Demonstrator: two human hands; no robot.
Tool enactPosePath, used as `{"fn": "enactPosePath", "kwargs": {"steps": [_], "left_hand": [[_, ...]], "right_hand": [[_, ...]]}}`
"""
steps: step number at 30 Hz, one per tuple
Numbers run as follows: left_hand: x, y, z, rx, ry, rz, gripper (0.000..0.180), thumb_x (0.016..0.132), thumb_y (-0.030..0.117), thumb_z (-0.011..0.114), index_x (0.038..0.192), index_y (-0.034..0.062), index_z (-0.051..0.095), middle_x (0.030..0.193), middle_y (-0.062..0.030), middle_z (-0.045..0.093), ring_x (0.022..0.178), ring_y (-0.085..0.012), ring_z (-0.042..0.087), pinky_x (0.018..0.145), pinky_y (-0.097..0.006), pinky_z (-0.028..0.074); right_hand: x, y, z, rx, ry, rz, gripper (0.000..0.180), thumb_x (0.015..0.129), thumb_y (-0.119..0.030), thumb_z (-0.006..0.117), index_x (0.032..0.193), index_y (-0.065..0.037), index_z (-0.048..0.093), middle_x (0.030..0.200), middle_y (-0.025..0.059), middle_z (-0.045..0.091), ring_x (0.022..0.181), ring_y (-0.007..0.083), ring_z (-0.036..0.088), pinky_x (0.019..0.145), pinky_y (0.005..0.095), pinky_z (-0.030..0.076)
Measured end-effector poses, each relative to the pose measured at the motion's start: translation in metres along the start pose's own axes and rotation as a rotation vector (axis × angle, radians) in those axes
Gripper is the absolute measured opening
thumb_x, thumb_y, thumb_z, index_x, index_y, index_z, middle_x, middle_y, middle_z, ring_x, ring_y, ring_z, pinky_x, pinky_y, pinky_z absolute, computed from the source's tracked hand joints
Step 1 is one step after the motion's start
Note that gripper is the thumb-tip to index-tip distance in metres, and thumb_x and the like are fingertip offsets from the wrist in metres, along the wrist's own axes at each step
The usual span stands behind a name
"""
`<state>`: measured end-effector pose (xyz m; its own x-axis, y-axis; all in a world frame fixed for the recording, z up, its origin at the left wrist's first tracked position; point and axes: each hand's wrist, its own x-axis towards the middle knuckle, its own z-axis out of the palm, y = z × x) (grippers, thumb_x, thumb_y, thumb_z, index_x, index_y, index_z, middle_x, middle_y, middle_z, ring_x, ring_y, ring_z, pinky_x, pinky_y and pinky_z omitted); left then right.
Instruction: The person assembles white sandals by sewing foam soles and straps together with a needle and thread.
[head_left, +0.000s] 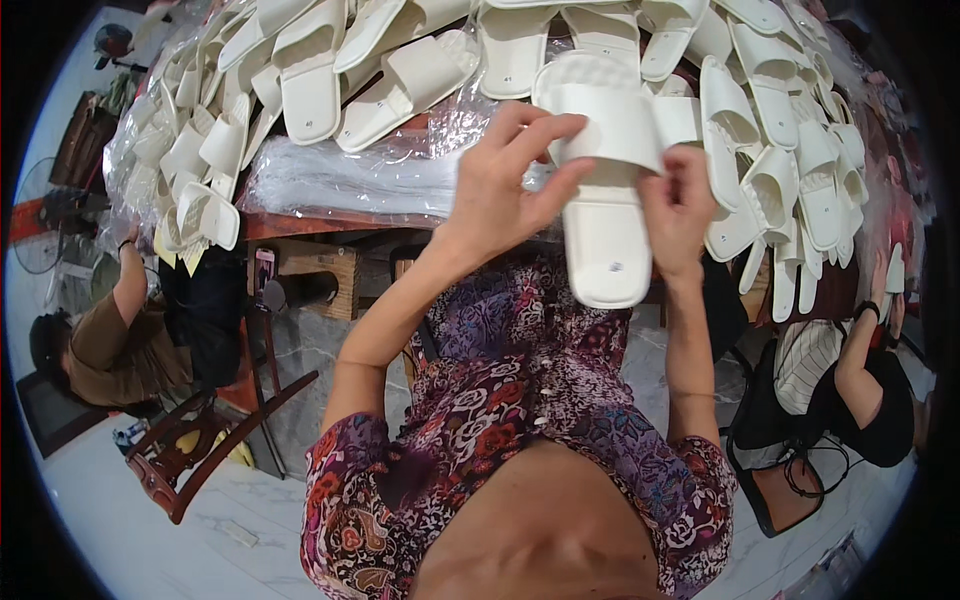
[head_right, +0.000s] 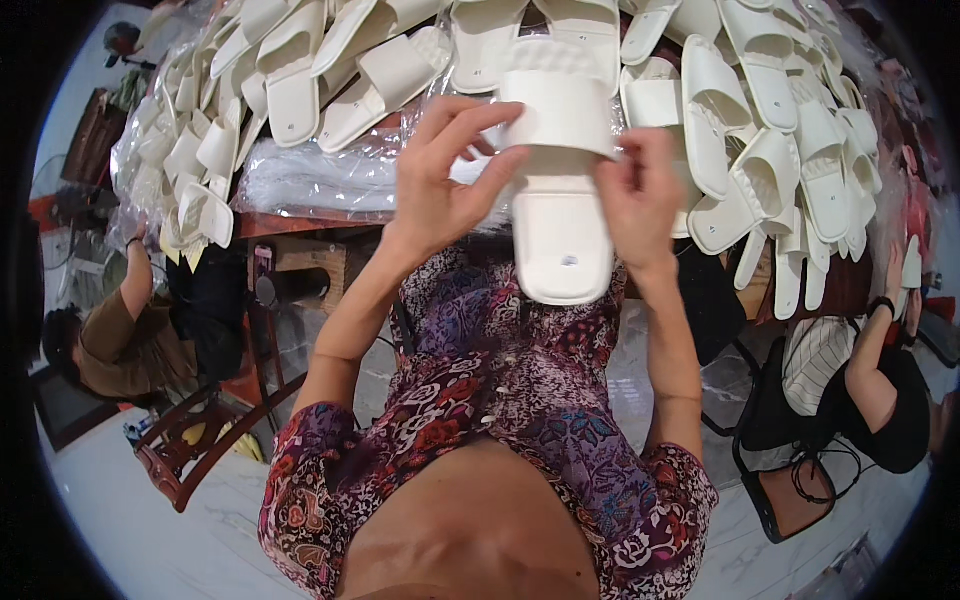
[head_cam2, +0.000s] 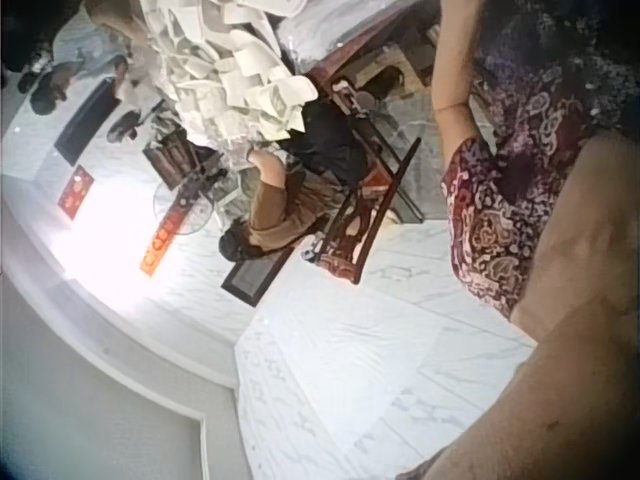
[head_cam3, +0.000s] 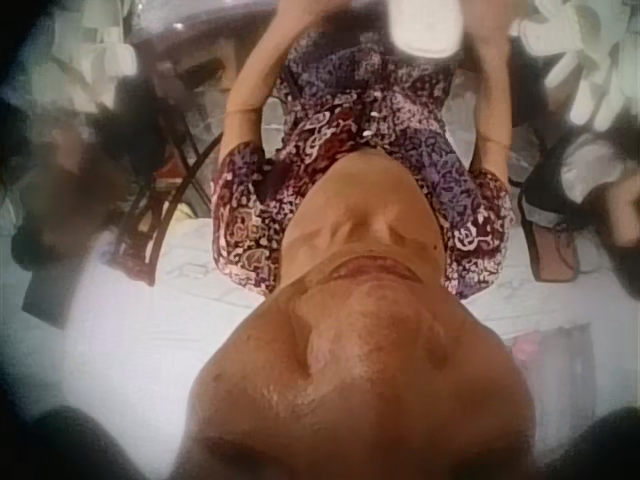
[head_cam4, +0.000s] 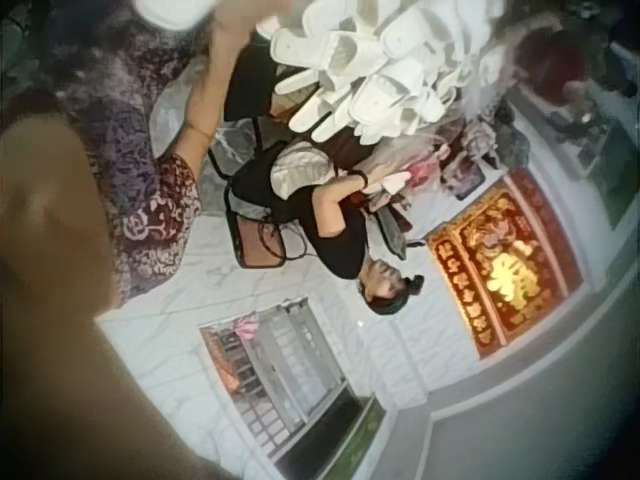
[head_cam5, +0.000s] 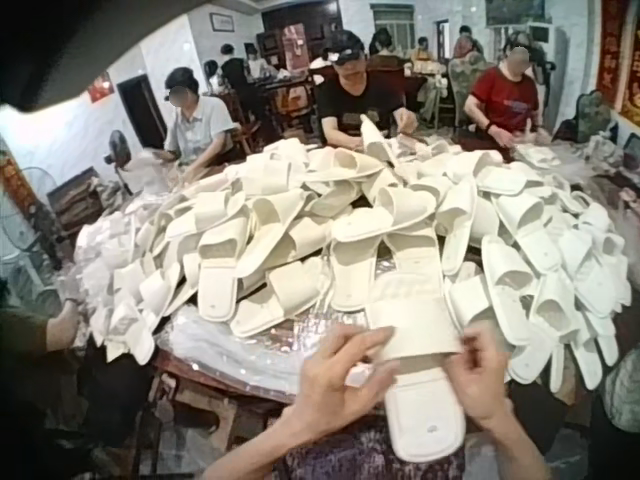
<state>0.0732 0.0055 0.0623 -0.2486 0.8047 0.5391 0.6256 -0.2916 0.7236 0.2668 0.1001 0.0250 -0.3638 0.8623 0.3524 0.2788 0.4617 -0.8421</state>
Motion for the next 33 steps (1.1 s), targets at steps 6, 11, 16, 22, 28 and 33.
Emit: {"fn": "enactPosePath", "kwargs": {"steps": [6,11,16,22,28,33], "left_hand": [[-0.012,-0.039,0.032,0.157,-0.044,-0.155,0.046,0.081,0.016,0.074,0.122,0.0042,0.056,0.108,-0.0165,0.056,0.08,-0.0321,0.065,0.067,-0.04,0.054],[-0.009,-0.059,0.052,0.269,-0.142,-0.179,0.062,0.08,0.022,0.077,0.132,0.0048,0.048,0.118,-0.0218,0.05,0.082,-0.0358,0.065,0.071,-0.044,0.054],[-0.005,-0.078,0.061,0.236,-0.153,-0.258,0.059,0.079,0.011,0.069,0.133,0.0039,0.046,0.119,-0.0247,0.049,0.079,-0.0396,0.065,0.072,-0.045,0.054],[0.003,-0.066,0.037,0.221,-0.103,-0.202,0.044,0.08,0.004,0.058,0.125,0.0019,0.059,0.112,-0.0214,0.055,0.071,-0.0302,0.064,0.07,-0.041,0.053],[0.012,-0.059,-0.014,0.169,-0.106,-0.222,0.043,0.086,0.004,0.059,0.128,0.0021,0.06,0.109,-0.0116,0.058,0.065,-0.0115,0.061,0.057,-0.025,0.049],[0.018,-0.068,-0.033,-0.141,0.065,-0.4,0.036,0.087,0.009,0.058,0.121,0.005,0.066,0.102,-0.0104,0.062,0.061,-0.0103,0.054,0.058,-0.025,0.046]], "right_hand": [[-0.029,0.005,-0.083,0.153,0.209,0.016,0.016,0.094,0.001,0.056,0.108,-0.002,0.049,0.097,0.0026,0.053,0.086,0.0085,0.052,0.076,0.0221,0.043],[-0.052,-0.032,-0.116,-0.064,0.349,-0.025,0.03,0.084,-0.017,0.072,0.097,0.001,0.053,0.095,0.0032,0.049,0.089,0.0127,0.05,0.086,0.0269,0.041],[-0.069,-0.047,-0.124,-0.211,0.376,-0.093,0.034,0.081,-0.023,0.071,0.097,0.003,0.055,0.093,0.0026,0.046,0.089,0.0151,0.049,0.085,0.0269,0.04],[-0.045,-0.038,-0.103,-0.076,0.306,-0.074,0.022,0.086,-0.008,0.066,0.101,-0.001,0.052,0.093,0.0024,0.051,0.085,0.0114,0.051,0.081,0.025,0.042],[-0.011,0.008,-0.06,0.146,0.115,0.048,0.013,0.094,0.002,0.057,0.104,-0.002,0.049,0.084,-0.002,0.049,0.073,0.0048,0.045,0.064,0.0188,0.037],[0.003,0.004,-0.047,0.202,0.119,0.075,0.013,0.094,0.0,0.058,0.103,-0.003,0.049,0.085,-0.0034,0.049,0.071,0.0026,0.043,0.061,0.018,0.035]]}}
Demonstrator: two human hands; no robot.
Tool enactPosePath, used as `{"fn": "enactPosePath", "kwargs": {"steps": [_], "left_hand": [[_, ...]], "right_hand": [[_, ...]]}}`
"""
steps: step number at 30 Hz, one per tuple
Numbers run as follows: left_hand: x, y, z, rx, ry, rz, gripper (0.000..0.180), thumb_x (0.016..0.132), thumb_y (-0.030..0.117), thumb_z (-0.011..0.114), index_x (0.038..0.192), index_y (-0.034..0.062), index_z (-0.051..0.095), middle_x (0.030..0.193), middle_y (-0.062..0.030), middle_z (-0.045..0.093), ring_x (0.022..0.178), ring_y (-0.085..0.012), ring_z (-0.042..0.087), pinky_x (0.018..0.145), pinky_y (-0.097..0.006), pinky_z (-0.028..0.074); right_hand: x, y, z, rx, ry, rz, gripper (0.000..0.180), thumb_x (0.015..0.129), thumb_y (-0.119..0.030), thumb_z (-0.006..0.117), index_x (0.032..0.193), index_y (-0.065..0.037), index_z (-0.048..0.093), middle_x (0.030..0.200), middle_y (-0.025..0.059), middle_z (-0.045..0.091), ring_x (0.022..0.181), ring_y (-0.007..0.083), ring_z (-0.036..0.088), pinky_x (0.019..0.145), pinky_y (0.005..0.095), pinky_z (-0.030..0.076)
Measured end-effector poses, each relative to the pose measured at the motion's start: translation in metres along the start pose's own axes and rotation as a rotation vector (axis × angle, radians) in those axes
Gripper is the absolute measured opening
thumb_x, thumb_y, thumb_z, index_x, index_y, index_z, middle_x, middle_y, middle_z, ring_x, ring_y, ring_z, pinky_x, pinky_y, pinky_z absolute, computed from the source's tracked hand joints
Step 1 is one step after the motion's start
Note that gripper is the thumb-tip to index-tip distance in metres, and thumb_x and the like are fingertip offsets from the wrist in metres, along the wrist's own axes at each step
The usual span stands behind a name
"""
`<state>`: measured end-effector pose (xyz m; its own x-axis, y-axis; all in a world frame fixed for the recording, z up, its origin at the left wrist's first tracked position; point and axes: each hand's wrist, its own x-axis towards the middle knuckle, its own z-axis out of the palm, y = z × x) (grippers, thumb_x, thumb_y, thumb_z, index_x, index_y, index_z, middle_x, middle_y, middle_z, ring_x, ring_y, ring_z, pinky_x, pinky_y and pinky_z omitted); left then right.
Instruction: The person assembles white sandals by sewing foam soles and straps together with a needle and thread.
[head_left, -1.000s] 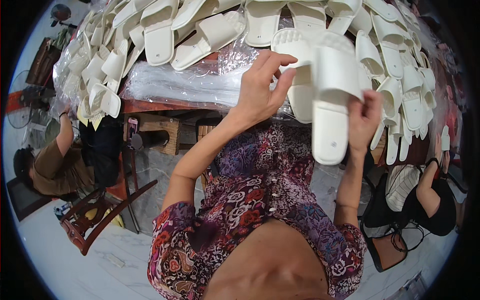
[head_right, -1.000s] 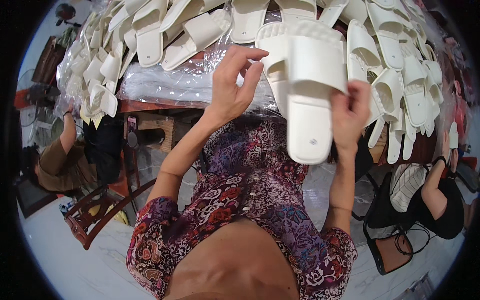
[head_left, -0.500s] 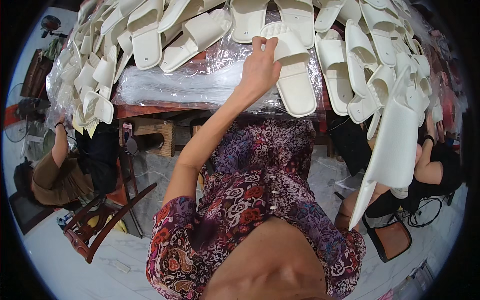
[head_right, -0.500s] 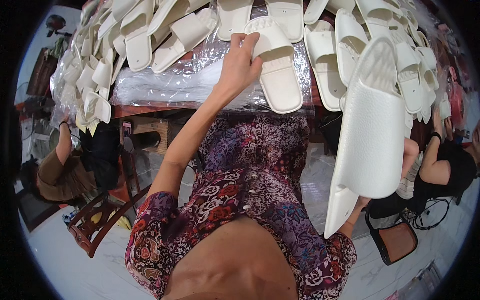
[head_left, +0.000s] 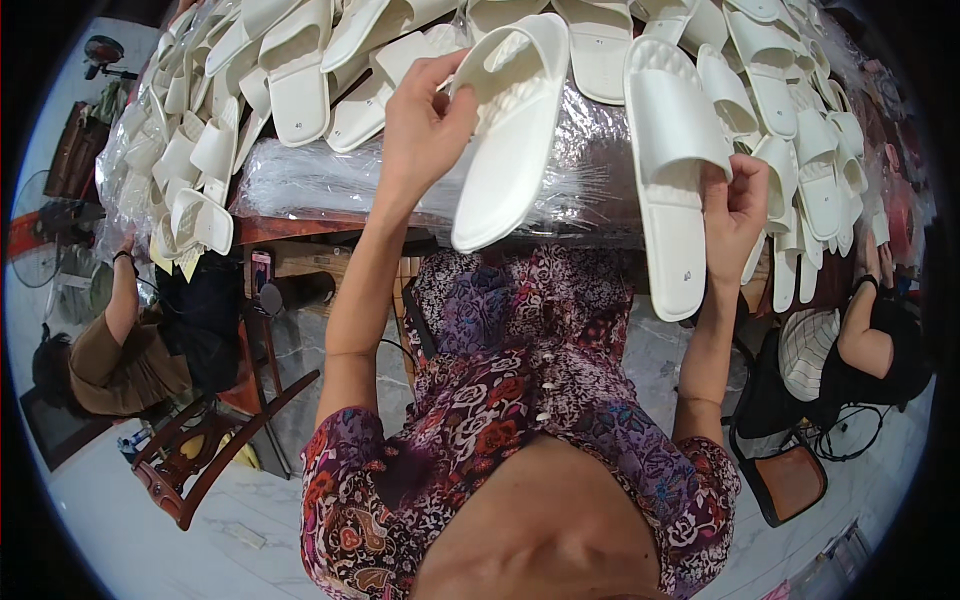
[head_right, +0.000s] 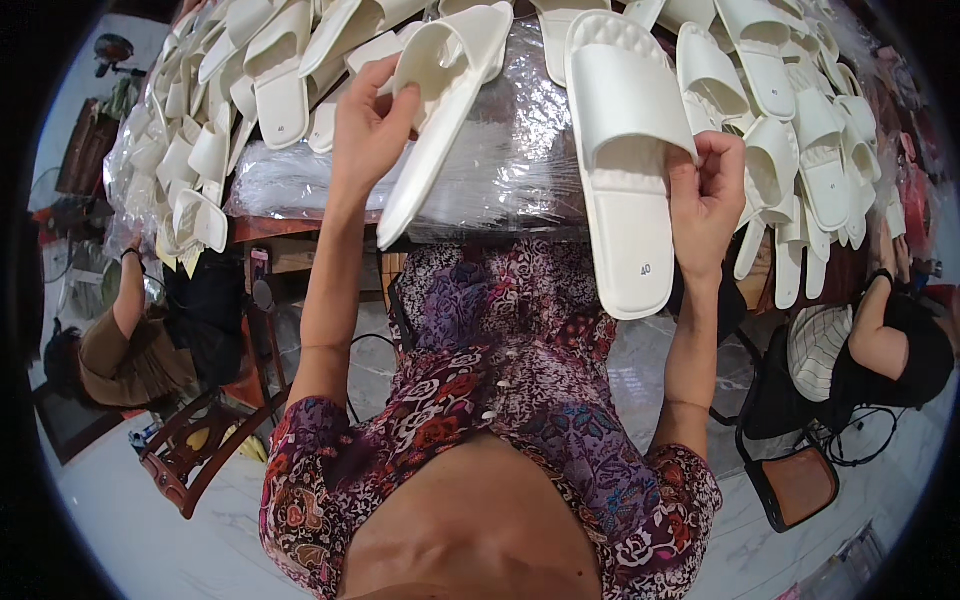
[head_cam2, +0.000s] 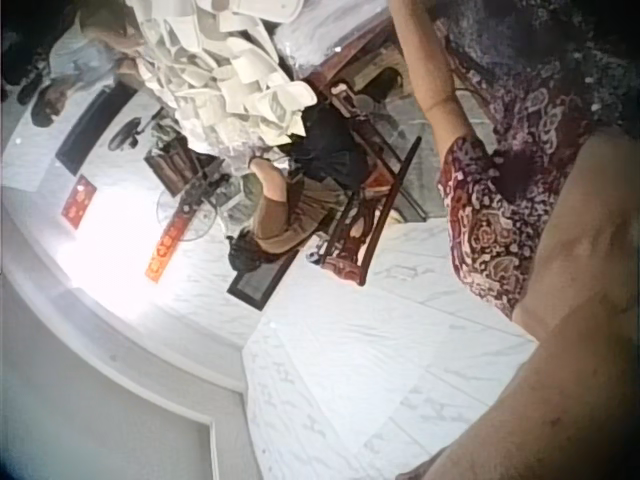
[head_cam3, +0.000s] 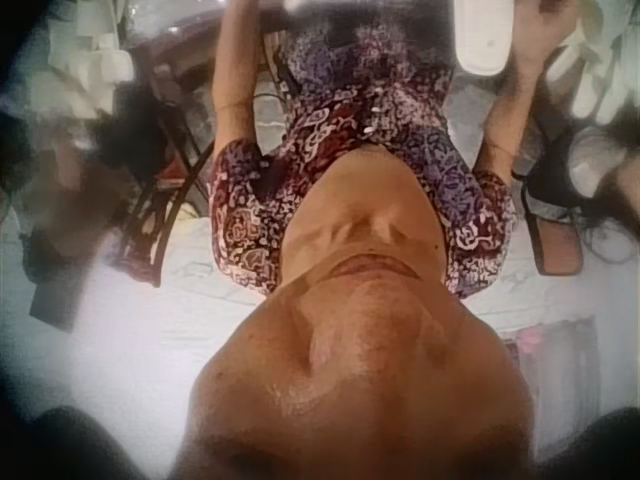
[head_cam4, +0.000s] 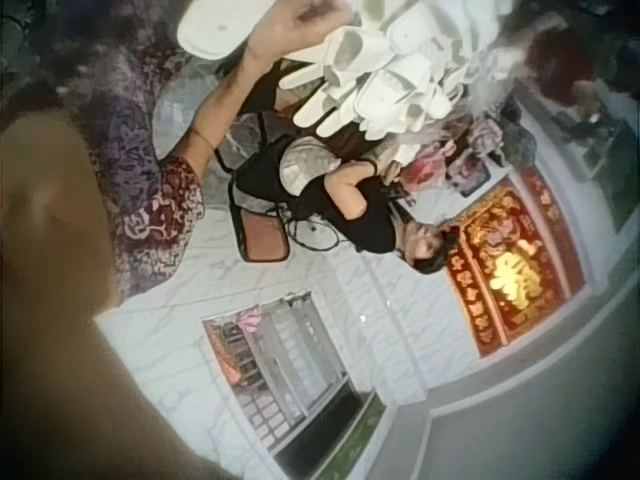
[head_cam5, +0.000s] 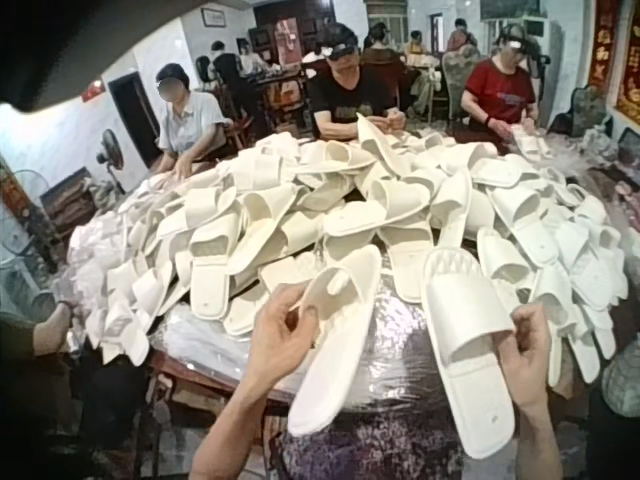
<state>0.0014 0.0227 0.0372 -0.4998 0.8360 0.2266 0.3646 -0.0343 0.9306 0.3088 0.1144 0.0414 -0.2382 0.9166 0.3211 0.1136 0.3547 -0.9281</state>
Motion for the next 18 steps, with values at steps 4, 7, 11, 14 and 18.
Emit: {"fn": "enactPosePath", "kwargs": {"steps": [4,7,11,14,18], "left_hand": [[-0.006,0.011,-0.006,0.169,-0.07,0.068,0.035,0.086,0.006,0.056,0.119,0.0058,0.068,0.103,-0.0117,0.064,0.06,-0.0144,0.057,0.059,-0.028,0.048],[-0.016,-0.009,-0.006,0.36,-0.115,0.173,0.041,0.085,-0.001,0.057,0.125,0.0057,0.063,0.107,-0.0126,0.061,0.06,-0.0144,0.06,0.058,-0.028,0.049],[-0.026,-0.022,0.004,0.594,-0.119,0.219,0.045,0.082,-0.001,0.059,0.126,0.0073,0.062,0.113,-0.0155,0.059,0.068,-0.0289,0.064,0.066,-0.037,0.052],[-0.027,-0.023,0.006,0.626,-0.143,0.205,0.046,0.08,-0.001,0.06,0.126,0.0064,0.058,0.116,-0.0174,0.057,0.078,-0.0371,0.065,0.068,-0.045,0.053],[-0.027,-0.031,0.008,0.577,-0.154,0.243,0.047,0.08,-0.003,0.06,0.126,0.0074,0.058,0.118,-0.0169,0.057,0.082,-0.0361,0.065,0.069,-0.045,0.052]], "right_hand": [[0.003,0.01,0.005,0.008,0.007,0.008,0.012,0.092,-0.001,0.059,0.101,-0.003,0.051,0.082,-0.003,0.05,0.069,0.003,0.044,0.06,0.0188,0.036],[0.006,0.023,0.022,-0.214,-0.027,0.063,0.013,0.087,-0.003,0.062,0.098,-0.002,0.055,0.072,0.0004,0.052,0.063,0.0069,0.046,0.056,0.0253,0.04],[0.007,0.041,0.05,-0.522,-0.101,0.001,0.018,0.087,-0.013,0.061,0.1,-0.004,0.053,0.068,0.0133,0.058,0.058,0.0273,0.057,0.056,0.0393,0.046],[0.007,0.057,0.059,-0.529,-0.149,-0.034,0.018,0.088,-0.014,0.06,0.101,-0.005,0.052,0.068,0.0159,0.059,0.06,0.0339,0.06,0.058,0.0428,0.047],[0.006,0.066,0.064,-0.548,-0.183,-0.037,0.019,0.087,-0.013,0.061,0.102,-0.005,0.052,0.068,0.0144,0.059,0.059,0.0331,0.06,0.058,0.0431,0.047]]}}
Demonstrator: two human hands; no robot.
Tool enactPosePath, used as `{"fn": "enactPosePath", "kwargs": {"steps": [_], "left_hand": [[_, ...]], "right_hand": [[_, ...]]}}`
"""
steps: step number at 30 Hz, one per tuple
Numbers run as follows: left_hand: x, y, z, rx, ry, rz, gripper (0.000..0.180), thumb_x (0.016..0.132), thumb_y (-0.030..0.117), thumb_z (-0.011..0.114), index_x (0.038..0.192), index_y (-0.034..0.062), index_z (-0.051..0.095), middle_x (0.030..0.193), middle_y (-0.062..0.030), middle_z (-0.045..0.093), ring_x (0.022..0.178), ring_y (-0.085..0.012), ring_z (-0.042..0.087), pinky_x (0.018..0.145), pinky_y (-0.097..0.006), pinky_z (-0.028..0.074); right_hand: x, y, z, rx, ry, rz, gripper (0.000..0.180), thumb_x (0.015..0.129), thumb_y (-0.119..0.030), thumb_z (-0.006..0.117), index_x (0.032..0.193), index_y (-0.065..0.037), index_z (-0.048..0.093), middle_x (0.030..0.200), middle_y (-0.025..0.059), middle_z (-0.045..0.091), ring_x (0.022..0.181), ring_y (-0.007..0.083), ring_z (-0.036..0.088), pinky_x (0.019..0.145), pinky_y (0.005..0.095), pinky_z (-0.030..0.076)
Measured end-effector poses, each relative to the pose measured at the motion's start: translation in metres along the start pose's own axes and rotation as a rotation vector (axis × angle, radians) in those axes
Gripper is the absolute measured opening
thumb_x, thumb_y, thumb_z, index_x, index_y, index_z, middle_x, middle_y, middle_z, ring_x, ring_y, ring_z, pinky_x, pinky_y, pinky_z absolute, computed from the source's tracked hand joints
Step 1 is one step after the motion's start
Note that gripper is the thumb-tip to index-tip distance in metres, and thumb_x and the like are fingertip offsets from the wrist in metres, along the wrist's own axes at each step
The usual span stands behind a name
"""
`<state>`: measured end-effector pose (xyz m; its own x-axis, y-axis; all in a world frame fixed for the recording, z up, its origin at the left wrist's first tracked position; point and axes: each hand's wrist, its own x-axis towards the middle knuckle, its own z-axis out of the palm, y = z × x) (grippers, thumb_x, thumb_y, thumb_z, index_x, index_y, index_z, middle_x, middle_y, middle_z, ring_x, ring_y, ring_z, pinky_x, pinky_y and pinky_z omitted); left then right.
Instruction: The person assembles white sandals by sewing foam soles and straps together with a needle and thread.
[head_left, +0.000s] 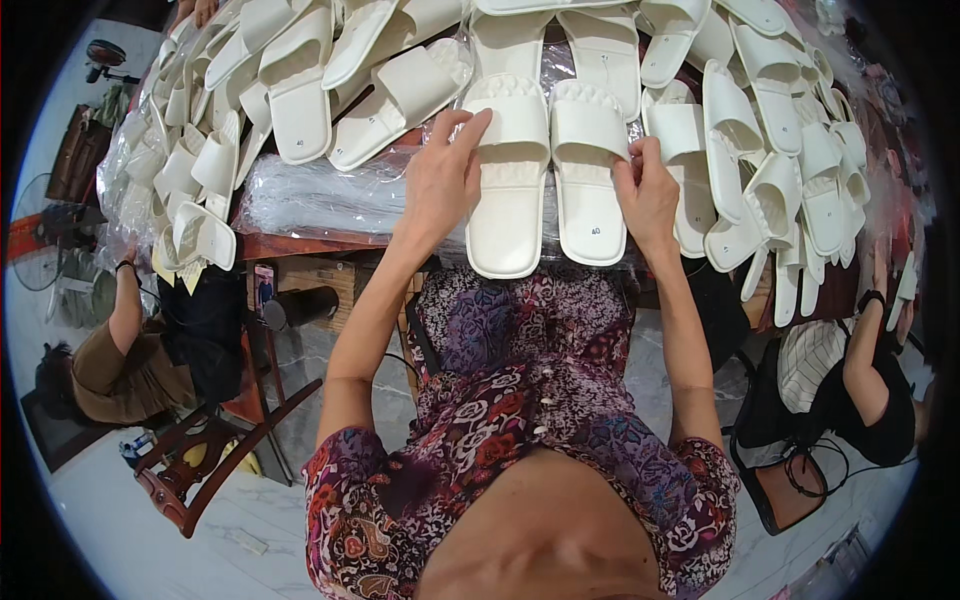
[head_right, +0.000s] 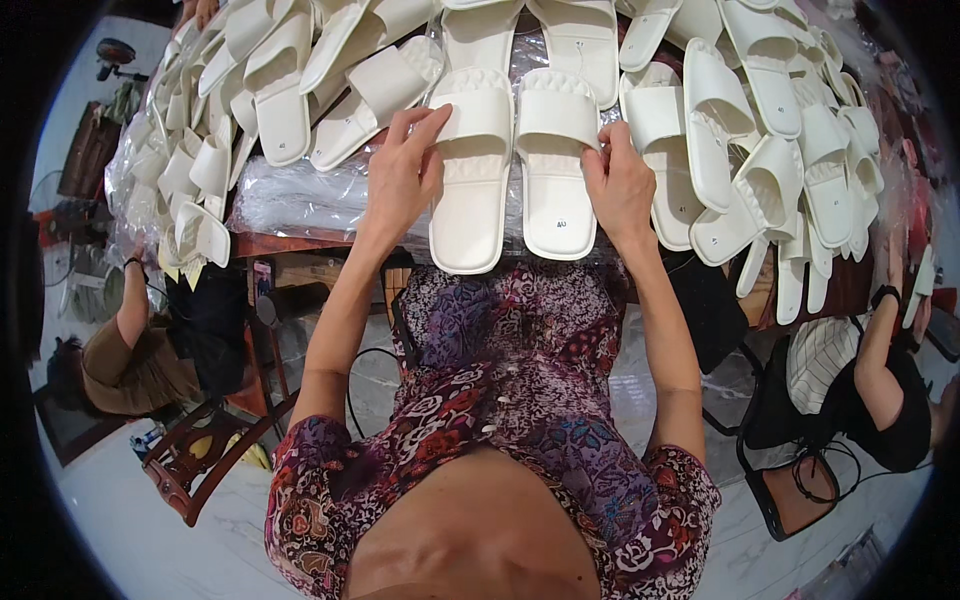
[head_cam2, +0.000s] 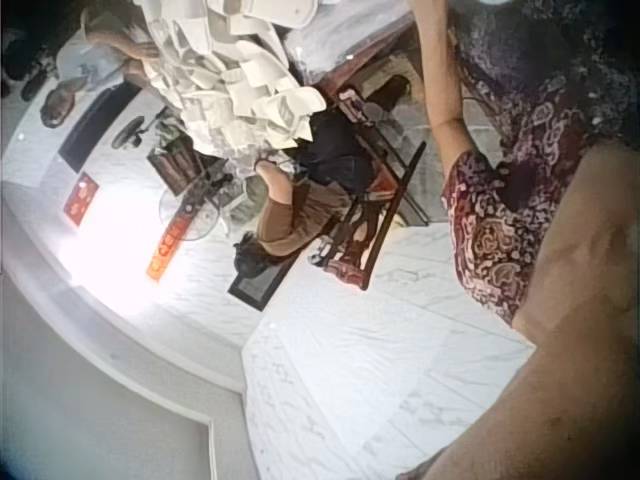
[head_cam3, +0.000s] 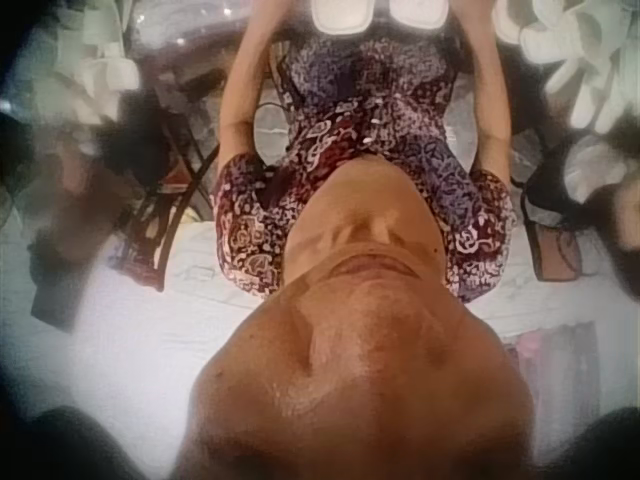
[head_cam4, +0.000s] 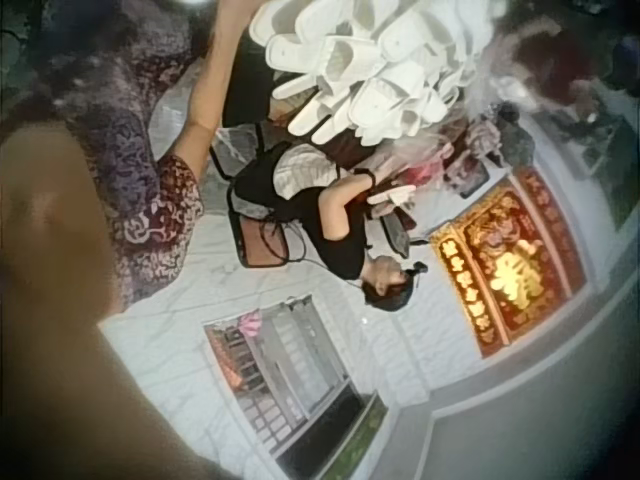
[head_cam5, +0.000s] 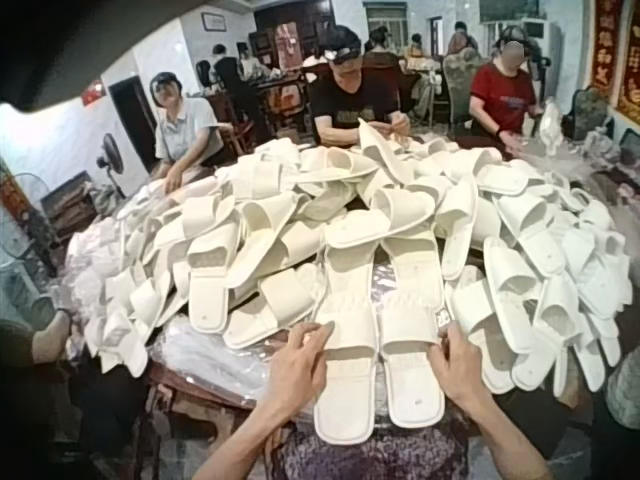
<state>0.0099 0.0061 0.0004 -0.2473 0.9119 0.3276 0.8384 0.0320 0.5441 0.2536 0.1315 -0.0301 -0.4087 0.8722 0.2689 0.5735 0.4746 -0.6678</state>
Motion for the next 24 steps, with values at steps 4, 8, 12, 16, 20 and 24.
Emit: {"fn": "enactPosePath", "kwargs": {"steps": [4,8,12,16,20,24], "left_hand": [[0.001,0.004,0.003,-0.031,-0.002,-0.036,0.049,0.08,-0.002,0.06,0.127,0.0091,0.058,0.118,-0.0173,0.057,0.086,-0.0361,0.064,0.071,-0.044,0.053],[-0.001,-0.002,-0.002,-0.014,-0.01,-0.04,0.049,0.081,0.002,0.064,0.129,0.0101,0.058,0.118,-0.017,0.057,0.086,-0.035,0.064,0.073,-0.043,0.053],[0.002,0.009,-0.016,0.043,0.106,0.112,0.043,0.083,0.011,0.07,0.125,0.0087,0.062,0.116,-0.0145,0.06,0.081,-0.0282,0.065,0.073,-0.036,0.053],[0.001,0.049,-0.027,-0.336,-0.035,-0.067,0.027,0.087,0.014,0.07,0.113,0.0052,0.071,0.099,-0.0094,0.068,0.076,-0.017,0.064,0.071,-0.028,0.05],[-0.01,0.069,-0.009,-0.771,-0.333,-0.264,0.023,0.094,0.018,0.066,0.109,0.0014,0.072,0.084,-0.0017,0.069,0.07,-0.0054,0.056,0.062,-0.023,0.045],[-0.01,0.072,-0.001,-1.053,-0.413,-0.453,0.022,0.095,0.019,0.066,0.105,0.0006,0.073,0.082,0.0,0.068,0.066,-0.0034,0.054,0.059,-0.02,0.043]], "right_hand": [[-0.001,0.0,-0.006,0.001,-0.081,0.05,0.025,0.089,-0.019,0.066,0.104,-0.004,0.053,0.065,0.0116,0.056,0.058,0.0293,0.058,0.056,0.0414,0.045],[-0.005,-0.015,-0.027,-0.035,-0.147,0.075,0.027,0.09,-0.022,0.067,0.105,-0.004,0.055,0.064,0.0107,0.055,0.056,0.0267,0.056,0.055,0.0404,0.043],[-0.015,-0.036,-0.048,-0.012,-0.11,0.049,0.017,0.095,-0.017,0.06,0.102,-0.002,0.057,0.073,0.0152,0.06,0.065,0.0321,0.061,0.06,0.0401,0.046],[-0.03,-0.07,-0.061,0.105,-0.128,0.008,0.011,0.097,-0.011,0.054,0.101,-0.002,0.059,0.085,0.0182,0.063,0.076,0.0379,0.064,0.066,0.0404,0.049],[-0.045,-0.093,-0.052,0.165,-0.145,-0.111,0.01,0.097,-0.012,0.055,0.101,-0.003,0.059,0.088,0.0168,0.063,0.076,0.0365,0.064,0.064,0.0411,0.049],[-0.057,-0.103,-0.045,0.225,-0.239,-0.081,0.01,0.095,-0.013,0.059,0.1,-0.004,0.058,0.085,0.0158,0.06,0.071,0.0331,0.063,0.061,0.0399,0.048]]}}
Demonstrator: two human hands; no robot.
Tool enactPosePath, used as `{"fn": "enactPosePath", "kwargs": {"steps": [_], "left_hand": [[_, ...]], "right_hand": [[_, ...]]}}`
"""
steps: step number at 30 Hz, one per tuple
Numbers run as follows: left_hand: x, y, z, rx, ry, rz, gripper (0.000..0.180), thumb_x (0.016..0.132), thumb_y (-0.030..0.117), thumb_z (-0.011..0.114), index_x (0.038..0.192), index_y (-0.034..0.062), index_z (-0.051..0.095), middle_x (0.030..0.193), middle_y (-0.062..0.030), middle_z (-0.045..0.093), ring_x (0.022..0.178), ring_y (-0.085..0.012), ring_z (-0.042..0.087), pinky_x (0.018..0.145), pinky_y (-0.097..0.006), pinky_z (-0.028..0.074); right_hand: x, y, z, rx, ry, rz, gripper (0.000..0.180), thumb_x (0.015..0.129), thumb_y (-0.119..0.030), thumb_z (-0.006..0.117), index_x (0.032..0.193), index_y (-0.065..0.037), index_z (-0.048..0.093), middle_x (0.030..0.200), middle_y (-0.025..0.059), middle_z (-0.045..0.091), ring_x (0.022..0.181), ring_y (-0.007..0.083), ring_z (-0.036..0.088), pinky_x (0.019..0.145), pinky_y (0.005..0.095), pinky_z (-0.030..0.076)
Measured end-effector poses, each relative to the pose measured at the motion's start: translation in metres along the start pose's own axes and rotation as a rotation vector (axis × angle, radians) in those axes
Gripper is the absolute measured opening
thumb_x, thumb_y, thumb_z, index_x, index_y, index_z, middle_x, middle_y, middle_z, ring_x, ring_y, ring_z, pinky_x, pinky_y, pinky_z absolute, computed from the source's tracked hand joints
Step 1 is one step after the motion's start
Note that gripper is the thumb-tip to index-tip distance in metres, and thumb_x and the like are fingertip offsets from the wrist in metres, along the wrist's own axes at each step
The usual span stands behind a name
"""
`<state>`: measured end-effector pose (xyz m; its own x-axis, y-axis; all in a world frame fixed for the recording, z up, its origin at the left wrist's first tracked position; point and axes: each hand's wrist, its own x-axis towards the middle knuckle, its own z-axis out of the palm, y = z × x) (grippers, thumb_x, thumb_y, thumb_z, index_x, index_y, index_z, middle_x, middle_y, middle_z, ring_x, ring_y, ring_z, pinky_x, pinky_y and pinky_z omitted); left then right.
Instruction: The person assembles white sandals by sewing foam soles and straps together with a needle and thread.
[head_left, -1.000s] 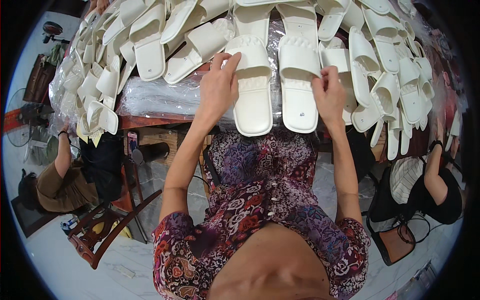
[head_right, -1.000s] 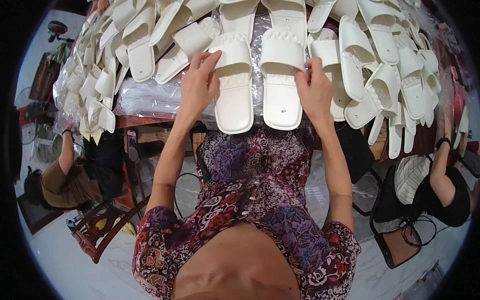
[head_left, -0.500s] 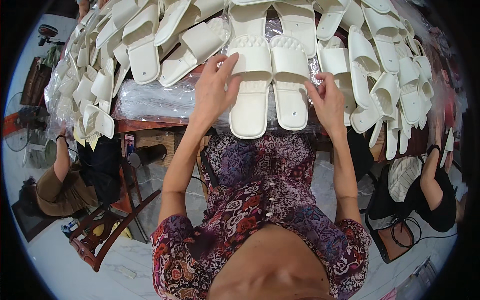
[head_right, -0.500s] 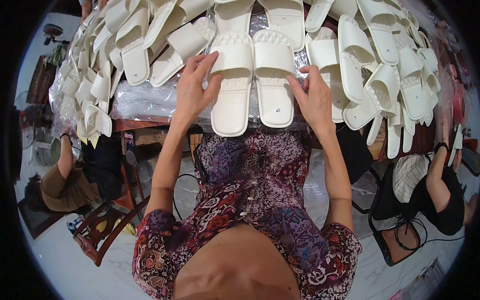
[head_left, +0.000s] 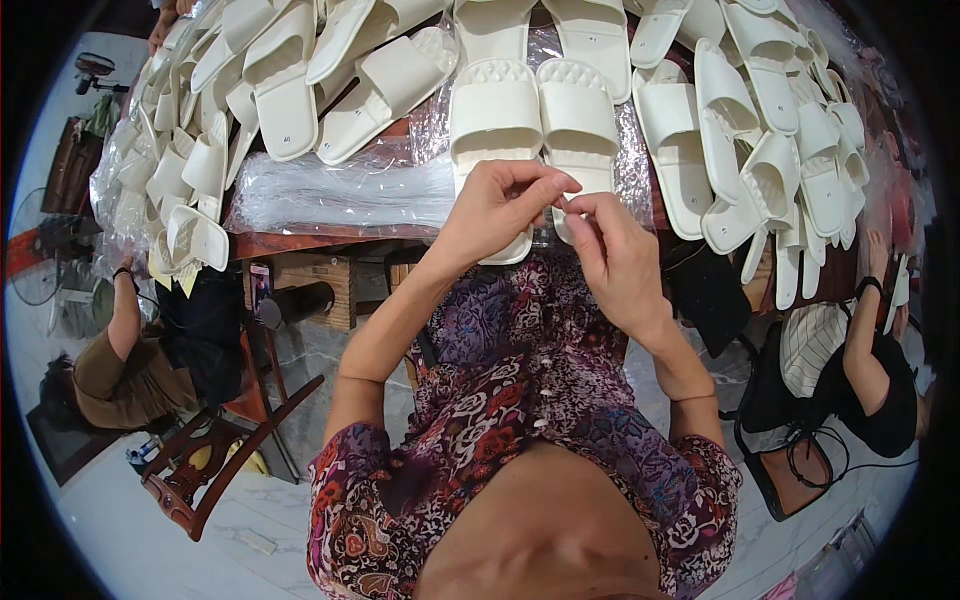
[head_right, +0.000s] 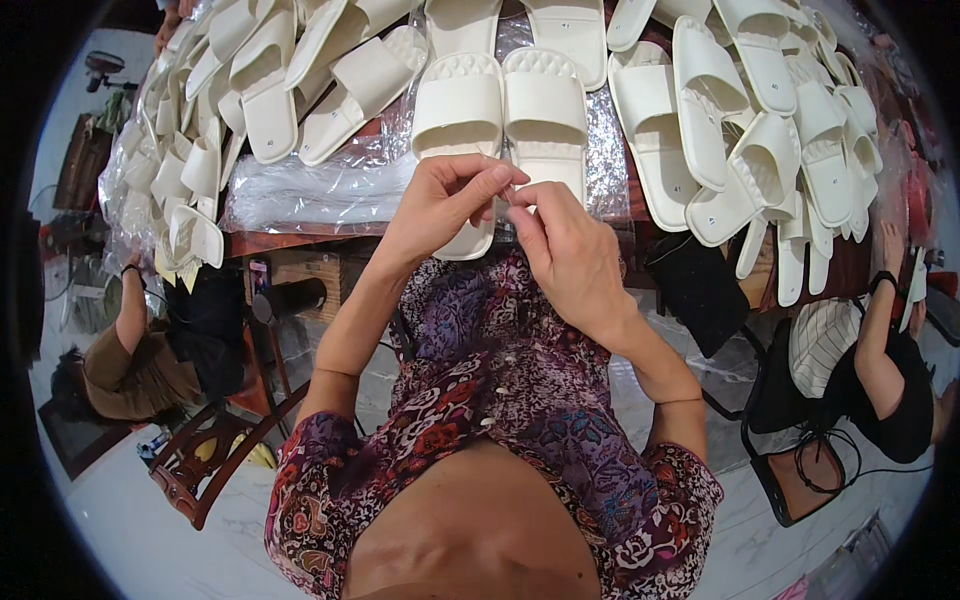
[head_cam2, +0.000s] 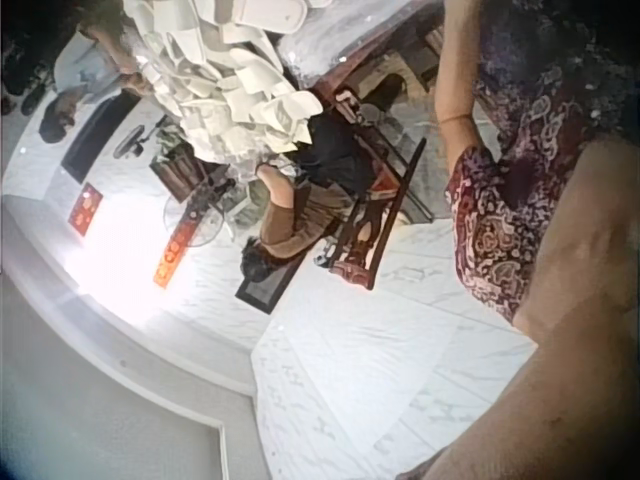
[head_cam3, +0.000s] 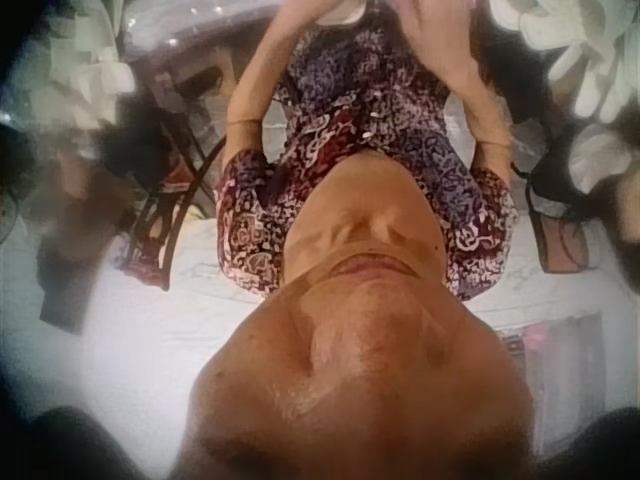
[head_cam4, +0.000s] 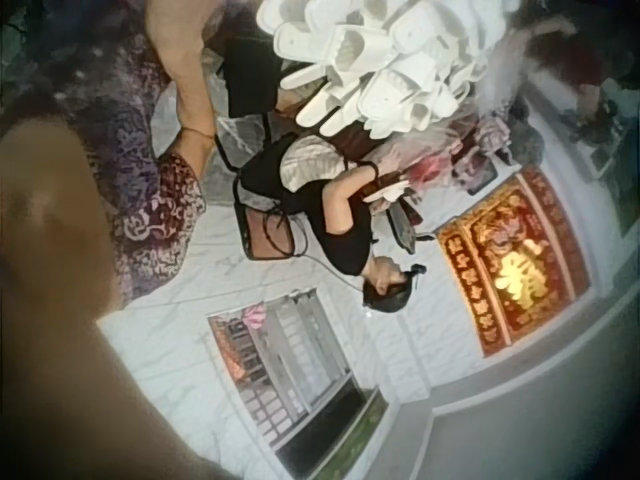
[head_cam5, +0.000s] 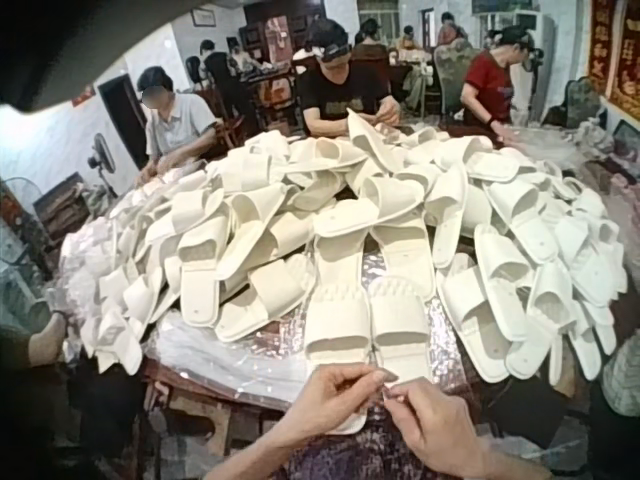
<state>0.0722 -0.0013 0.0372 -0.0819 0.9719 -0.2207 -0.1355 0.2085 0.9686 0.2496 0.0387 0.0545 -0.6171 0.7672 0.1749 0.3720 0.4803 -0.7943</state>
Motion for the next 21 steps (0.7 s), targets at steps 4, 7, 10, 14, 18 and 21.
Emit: {"fn": "enactPosePath", "kwargs": {"steps": [4,7,10,14,18,21], "left_hand": [[-0.008,0.003,0.004,-0.142,-0.088,-0.066,0.018,0.092,0.015,0.068,0.101,0.0011,0.074,0.08,0.0007,0.067,0.064,-0.0025,0.053,0.057,-0.017,0.042],[-0.017,0.007,0.005,-0.183,-0.185,-0.123,0.015,0.09,0.012,0.072,0.1,0.0013,0.074,0.077,0.0011,0.067,0.062,-0.0024,0.053,0.055,-0.017,0.042],[-0.02,0.005,0.007,-0.283,-0.301,-0.123,0.017,0.088,0.011,0.074,0.101,-0.001,0.074,0.082,-0.0016,0.07,0.067,-0.0017,0.057,0.059,-0.017,0.044],[-0.012,0.001,0.01,-0.21,-0.227,-0.085,0.018,0.089,0.01,0.073,0.103,-0.0015,0.073,0.081,0.0001,0.068,0.067,-0.0013,0.055,0.059,-0.017,0.044],[0.002,-0.001,0.006,0.016,-0.087,0.045,0.027,0.089,0.009,0.073,0.115,0.0013,0.068,0.081,0.0036,0.064,0.066,0.0007,0.051,0.057,-0.016,0.04],[0.021,0.011,-0.007,0.262,0.033,0.2,0.033,0.089,0.011,0.071,0.12,0.0026,0.065,0.084,0.0034,0.064,0.069,0.0,0.053,0.058,-0.017,0.041]], "right_hand": [[-0.018,-0.005,-0.015,0.082,-0.159,0.179,0.011,0.097,-0.014,0.059,0.099,-0.004,0.056,0.076,0.0083,0.056,0.058,0.0191,0.056,0.053,0.0318,0.043],[-0.033,-0.004,-0.025,0.688,-0.359,0.35,0.012,0.099,-0.017,0.058,0.098,-0.005,0.055,0.072,-0.0019,0.05,0.053,0.0056,0.042,0.049,0.0227,0.035],[-0.036,-0.006,-0.031,0.981,-0.562,0.608,0.01,0.101,-0.016,0.055,0.098,-0.007,0.053,0.074,-0.0055,0.051,0.058,0.0016,0.045,0.051,0.0184,0.037],[-0.033,0.011,-0.015,0.941,-0.421,0.587,0.008,0.101,-0.014,0.054,0.097,-0.007,0.053,0.075,-0.0038,0.053,0.06,0.0023,0.049,0.054,0.0177,0.042],[-0.016,0.031,-0.006,0.883,-0.28,0.573,0.011,0.1,-0.016,0.055,0.096,-0.006,0.055,0.075,-0.0018,0.056,0.058,0.0039,0.053,0.051,0.0178,0.044],[0.002,0.054,-0.001,0.909,-0.259,0.617,0.013,0.099,-0.018,0.055,0.095,-0.006,0.056,0.075,-0.0017,0.057,0.057,0.0046,0.054,0.044,0.0189,0.043]]}}
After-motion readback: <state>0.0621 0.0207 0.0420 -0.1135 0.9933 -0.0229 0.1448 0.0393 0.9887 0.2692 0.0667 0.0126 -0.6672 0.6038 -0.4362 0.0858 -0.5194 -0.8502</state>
